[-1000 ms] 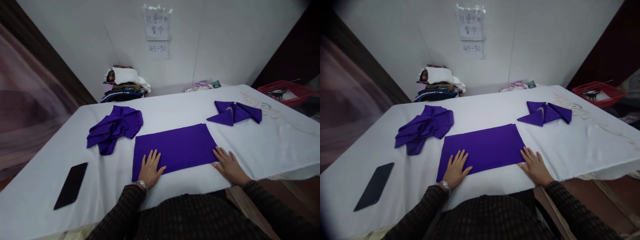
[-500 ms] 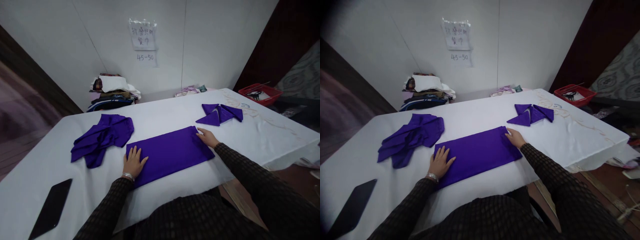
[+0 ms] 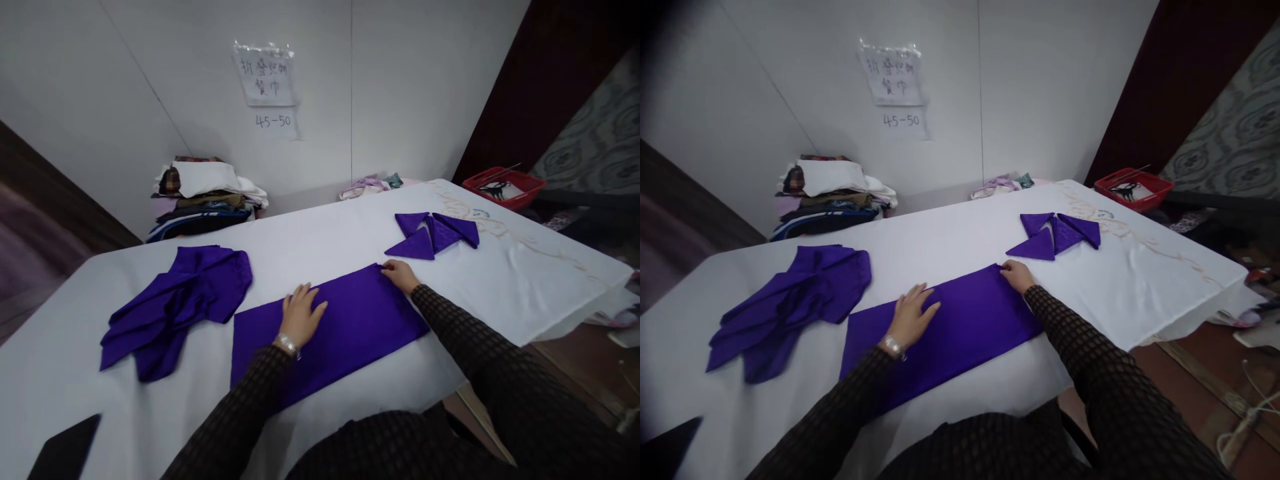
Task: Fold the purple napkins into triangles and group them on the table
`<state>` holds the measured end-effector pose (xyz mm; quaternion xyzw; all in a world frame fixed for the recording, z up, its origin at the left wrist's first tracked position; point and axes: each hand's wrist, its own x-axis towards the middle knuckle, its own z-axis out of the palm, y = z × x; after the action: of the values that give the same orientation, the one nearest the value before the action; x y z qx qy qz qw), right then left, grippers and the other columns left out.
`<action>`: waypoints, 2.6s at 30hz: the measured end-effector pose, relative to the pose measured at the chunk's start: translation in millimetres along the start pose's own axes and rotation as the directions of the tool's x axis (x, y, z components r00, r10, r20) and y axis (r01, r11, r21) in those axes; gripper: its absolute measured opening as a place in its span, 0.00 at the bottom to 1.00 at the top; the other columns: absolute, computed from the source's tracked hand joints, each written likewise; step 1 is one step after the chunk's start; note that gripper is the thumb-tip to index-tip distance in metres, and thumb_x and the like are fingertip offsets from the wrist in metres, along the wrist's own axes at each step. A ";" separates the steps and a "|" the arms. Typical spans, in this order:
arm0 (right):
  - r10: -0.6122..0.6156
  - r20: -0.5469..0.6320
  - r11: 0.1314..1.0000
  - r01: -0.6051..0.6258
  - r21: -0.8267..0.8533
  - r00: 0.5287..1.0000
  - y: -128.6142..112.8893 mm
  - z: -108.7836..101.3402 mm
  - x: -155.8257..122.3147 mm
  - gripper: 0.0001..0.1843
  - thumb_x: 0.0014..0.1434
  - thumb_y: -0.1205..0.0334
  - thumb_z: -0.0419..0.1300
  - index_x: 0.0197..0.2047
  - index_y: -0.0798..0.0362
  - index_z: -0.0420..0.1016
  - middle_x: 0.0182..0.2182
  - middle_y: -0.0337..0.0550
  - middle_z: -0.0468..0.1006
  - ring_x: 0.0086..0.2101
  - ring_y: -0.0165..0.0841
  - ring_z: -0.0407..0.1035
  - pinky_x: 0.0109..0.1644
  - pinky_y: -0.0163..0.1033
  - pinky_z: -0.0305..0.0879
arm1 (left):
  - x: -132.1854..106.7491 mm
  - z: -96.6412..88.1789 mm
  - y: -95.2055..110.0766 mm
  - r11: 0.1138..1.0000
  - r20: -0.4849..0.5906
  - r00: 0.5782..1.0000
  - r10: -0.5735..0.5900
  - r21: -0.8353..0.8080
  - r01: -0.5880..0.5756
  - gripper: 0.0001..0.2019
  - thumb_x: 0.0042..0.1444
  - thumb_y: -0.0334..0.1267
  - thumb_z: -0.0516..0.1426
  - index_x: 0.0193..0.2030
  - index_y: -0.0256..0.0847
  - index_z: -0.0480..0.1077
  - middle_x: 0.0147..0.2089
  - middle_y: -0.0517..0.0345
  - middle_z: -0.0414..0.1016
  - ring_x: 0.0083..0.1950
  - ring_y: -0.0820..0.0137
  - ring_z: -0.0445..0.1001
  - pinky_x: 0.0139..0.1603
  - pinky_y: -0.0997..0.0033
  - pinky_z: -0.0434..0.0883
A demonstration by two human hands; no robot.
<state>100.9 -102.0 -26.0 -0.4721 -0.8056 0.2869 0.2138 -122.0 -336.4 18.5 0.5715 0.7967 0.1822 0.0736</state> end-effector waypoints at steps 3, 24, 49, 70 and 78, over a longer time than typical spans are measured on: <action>-0.049 -0.027 0.997 0.051 0.052 0.998 2.0 3.0 -4.9 0.09 0.52 0.60 0.56 0.34 0.53 0.75 0.27 0.40 0.77 0.29 0.31 0.68 0.34 0.35 0.62 | 55.6 23.5 46.4 0.987 -0.032 0.990 0.134 -0.088 -0.136 0.18 0.62 0.43 0.48 0.56 0.43 0.66 0.62 0.50 0.64 0.65 0.61 0.58 0.64 0.47 0.51; -0.413 -0.016 0.910 0.413 0.040 0.911 -6.8 -10.3 -21.7 0.08 0.62 0.62 0.51 0.37 0.50 0.71 0.32 0.44 0.74 0.36 0.36 0.66 0.41 0.42 0.63 | 150.8 89.8 93.0 0.945 0.119 0.970 0.213 -0.278 -0.173 0.11 0.60 0.39 0.52 0.40 0.44 0.76 0.41 0.56 0.77 0.44 0.67 0.71 0.48 0.64 0.64; -0.233 -0.208 0.906 0.289 0.309 0.950 -14.2 -7.8 -17.0 0.08 0.59 0.57 0.56 0.33 0.50 0.74 0.27 0.39 0.72 0.28 0.31 0.65 0.33 0.37 0.62 | 142.8 70.8 99.9 0.711 0.200 0.936 0.291 -0.700 -0.071 0.12 0.57 0.41 0.49 0.33 0.39 0.72 0.30 0.61 0.74 0.33 0.72 0.69 0.38 0.71 0.66; -0.062 -0.142 0.881 0.121 0.457 0.988 -16.0 -6.8 -15.9 0.08 0.54 0.57 0.61 0.36 0.51 0.73 0.27 0.37 0.71 0.27 0.29 0.62 0.30 0.35 0.60 | 142.2 66.3 99.5 0.715 0.227 0.909 0.350 -0.692 -0.102 0.13 0.58 0.42 0.48 0.32 0.39 0.72 0.28 0.62 0.71 0.31 0.74 0.67 0.35 0.73 0.64; -0.086 -0.126 0.862 0.138 0.488 0.988 -11.9 -5.0 -14.9 0.07 0.54 0.56 0.60 0.31 0.51 0.71 0.24 0.35 0.67 0.27 0.29 0.61 0.32 0.35 0.59 | 141.7 63.5 99.8 0.740 0.248 0.894 0.373 -0.661 -0.126 0.16 0.60 0.44 0.48 0.36 0.40 0.74 0.32 0.60 0.75 0.35 0.72 0.71 0.39 0.72 0.67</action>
<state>103.3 -118.5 -15.5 -0.3676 -0.7195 0.4471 0.3839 -60.7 -162.6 10.1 0.6405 0.5759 0.3366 0.3807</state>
